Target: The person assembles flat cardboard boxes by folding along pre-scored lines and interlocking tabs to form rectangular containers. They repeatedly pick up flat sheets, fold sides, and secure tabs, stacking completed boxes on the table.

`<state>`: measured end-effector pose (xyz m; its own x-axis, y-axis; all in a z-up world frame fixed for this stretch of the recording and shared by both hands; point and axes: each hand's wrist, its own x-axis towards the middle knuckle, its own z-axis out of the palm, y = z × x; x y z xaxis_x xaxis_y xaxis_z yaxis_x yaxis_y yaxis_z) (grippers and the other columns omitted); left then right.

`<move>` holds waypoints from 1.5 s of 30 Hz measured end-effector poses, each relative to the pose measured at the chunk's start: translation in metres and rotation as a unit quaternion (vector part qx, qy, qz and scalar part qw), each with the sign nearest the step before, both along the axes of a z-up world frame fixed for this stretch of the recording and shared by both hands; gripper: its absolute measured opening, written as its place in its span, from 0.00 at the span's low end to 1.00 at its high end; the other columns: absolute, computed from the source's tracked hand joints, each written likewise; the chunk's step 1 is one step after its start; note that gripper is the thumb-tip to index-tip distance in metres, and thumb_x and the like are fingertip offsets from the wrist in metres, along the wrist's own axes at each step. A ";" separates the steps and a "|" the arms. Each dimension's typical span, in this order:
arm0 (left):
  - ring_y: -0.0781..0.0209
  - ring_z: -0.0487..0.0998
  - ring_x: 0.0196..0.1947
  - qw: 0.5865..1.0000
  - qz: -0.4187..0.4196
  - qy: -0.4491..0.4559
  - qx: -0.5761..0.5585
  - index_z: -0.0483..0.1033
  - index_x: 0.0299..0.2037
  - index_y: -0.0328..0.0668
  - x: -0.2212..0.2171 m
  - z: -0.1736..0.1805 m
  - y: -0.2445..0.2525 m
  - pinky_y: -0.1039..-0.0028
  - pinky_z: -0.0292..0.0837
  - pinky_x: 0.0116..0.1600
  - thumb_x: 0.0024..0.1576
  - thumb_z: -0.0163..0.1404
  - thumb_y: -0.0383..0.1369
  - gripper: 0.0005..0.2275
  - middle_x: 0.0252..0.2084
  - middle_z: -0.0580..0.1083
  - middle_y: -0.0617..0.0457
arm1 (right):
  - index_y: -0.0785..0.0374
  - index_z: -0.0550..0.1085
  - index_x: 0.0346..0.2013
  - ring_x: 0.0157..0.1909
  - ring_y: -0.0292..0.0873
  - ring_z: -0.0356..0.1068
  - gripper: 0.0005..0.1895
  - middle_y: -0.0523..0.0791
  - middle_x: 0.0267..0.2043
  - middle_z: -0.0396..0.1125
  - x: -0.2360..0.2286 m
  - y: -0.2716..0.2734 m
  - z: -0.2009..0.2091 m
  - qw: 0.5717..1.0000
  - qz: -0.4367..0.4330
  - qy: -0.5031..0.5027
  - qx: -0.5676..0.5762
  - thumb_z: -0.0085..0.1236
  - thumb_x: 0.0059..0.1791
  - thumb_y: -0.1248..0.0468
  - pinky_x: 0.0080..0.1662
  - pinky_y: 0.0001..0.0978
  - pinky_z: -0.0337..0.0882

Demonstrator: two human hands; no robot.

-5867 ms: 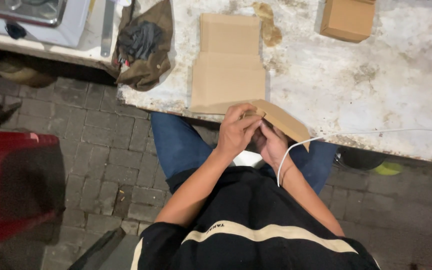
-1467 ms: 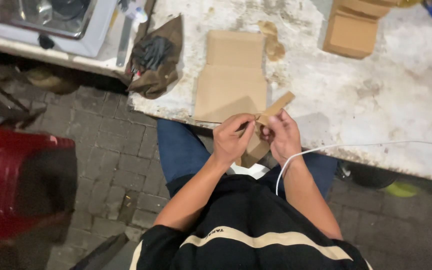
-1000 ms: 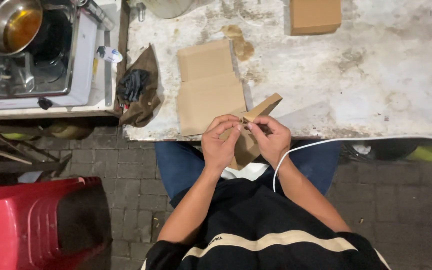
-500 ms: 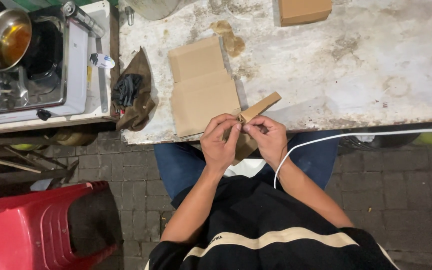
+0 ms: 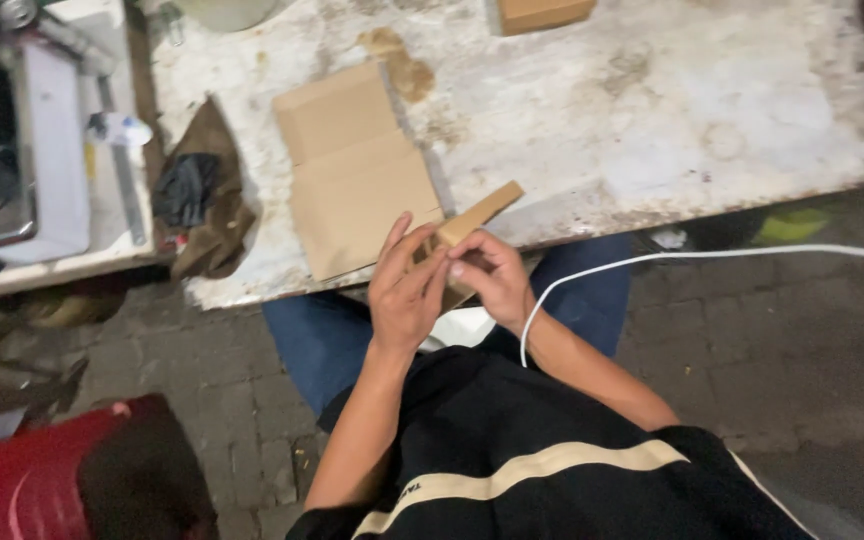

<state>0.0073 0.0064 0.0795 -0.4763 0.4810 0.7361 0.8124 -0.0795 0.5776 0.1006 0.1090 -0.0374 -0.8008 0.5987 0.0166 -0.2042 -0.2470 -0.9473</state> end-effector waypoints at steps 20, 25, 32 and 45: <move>0.49 0.80 0.38 0.947 0.151 -0.274 0.069 0.81 0.43 0.32 -0.057 -0.072 -0.064 0.60 0.80 0.41 0.56 0.57 0.22 0.07 0.40 0.75 0.44 | 0.62 0.69 0.58 0.56 0.48 0.67 0.25 0.51 0.53 0.66 -0.020 0.002 0.028 0.958 -0.036 -0.118 0.259 0.62 0.47 0.64 0.53 0.39 0.69; 0.63 0.72 0.36 0.766 0.207 -0.540 0.281 0.78 0.43 0.29 -0.083 -0.131 -0.073 0.71 0.81 0.34 0.50 0.59 0.19 0.11 0.43 0.70 0.48 | 0.64 0.55 0.65 0.67 0.67 0.52 0.36 0.58 0.65 0.54 -0.007 0.031 0.004 0.921 -0.059 -0.264 0.281 0.64 0.48 0.64 0.60 0.65 0.59; 0.73 0.63 0.20 0.684 0.107 -0.603 0.397 0.76 0.42 0.33 -0.065 -0.143 -0.062 0.86 0.68 0.24 0.49 0.57 0.16 0.12 0.28 0.63 0.56 | 0.50 0.41 0.73 0.64 0.64 0.59 0.42 0.57 0.70 0.48 -0.026 0.025 -0.024 0.986 -0.020 -0.165 -0.027 0.55 0.51 0.66 0.57 0.58 0.68; 0.51 0.83 0.41 0.961 0.129 -0.184 0.161 0.83 0.30 0.41 -0.030 -0.065 -0.050 0.70 0.80 0.45 0.44 0.63 0.22 0.06 0.44 0.80 0.43 | 0.56 0.37 0.74 0.65 0.68 0.56 0.52 0.59 0.71 0.47 -0.039 0.025 0.042 0.935 -0.020 -0.199 0.291 0.63 0.47 0.62 0.57 0.63 0.67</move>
